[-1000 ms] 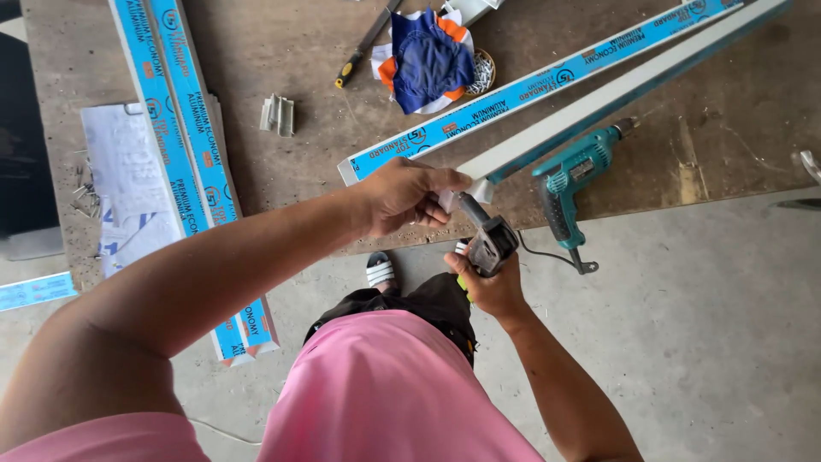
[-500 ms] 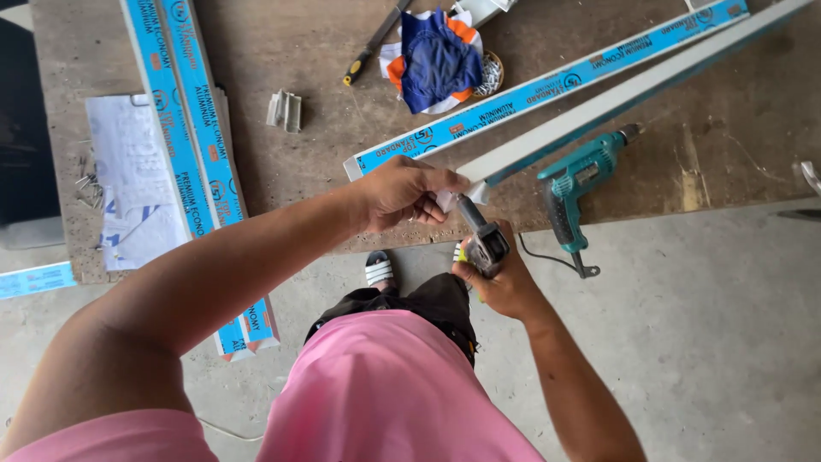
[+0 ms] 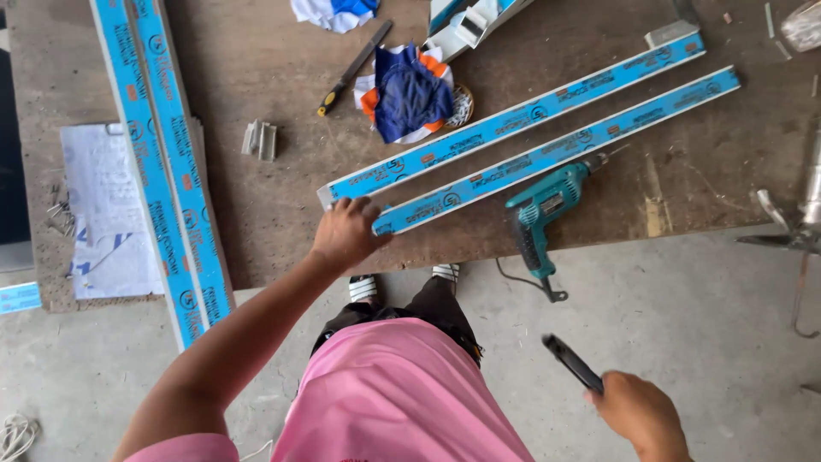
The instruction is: Assembling aluminum window or door frames by drilling holes and fastening components with a rivet gun.
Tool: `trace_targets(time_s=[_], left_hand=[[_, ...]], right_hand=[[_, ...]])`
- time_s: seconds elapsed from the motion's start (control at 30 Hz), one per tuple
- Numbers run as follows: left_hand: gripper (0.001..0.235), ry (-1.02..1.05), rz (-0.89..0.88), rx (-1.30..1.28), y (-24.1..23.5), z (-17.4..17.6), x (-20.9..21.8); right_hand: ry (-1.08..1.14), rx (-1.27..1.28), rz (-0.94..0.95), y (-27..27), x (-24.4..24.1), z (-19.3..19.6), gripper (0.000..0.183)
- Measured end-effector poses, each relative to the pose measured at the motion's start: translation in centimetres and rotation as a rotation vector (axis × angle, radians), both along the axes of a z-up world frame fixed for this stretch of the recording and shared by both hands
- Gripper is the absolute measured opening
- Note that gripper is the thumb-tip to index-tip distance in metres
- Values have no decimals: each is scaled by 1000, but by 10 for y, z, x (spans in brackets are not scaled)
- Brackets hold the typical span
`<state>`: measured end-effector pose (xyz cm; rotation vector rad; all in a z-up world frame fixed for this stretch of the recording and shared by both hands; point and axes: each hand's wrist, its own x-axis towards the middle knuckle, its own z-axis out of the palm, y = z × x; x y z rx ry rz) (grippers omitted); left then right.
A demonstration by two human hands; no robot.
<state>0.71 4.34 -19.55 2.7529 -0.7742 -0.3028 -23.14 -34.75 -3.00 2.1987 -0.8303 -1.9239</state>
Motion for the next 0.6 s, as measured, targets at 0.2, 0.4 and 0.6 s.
trace_targets(time_s=[0.2,0.4,0.6], left_hand=[[74,-9,304,-149,-101,-4,153],[28,-45,399,-163,-112,-6,200],[15,-470,440,-54,-9,70,262]], right_hand=[[-195,18,-270,-70,-9,-37,51],[-411,-11,-552,-111,-22,-51,50],[-225,-23,-334,-172,-29,-83,54]])
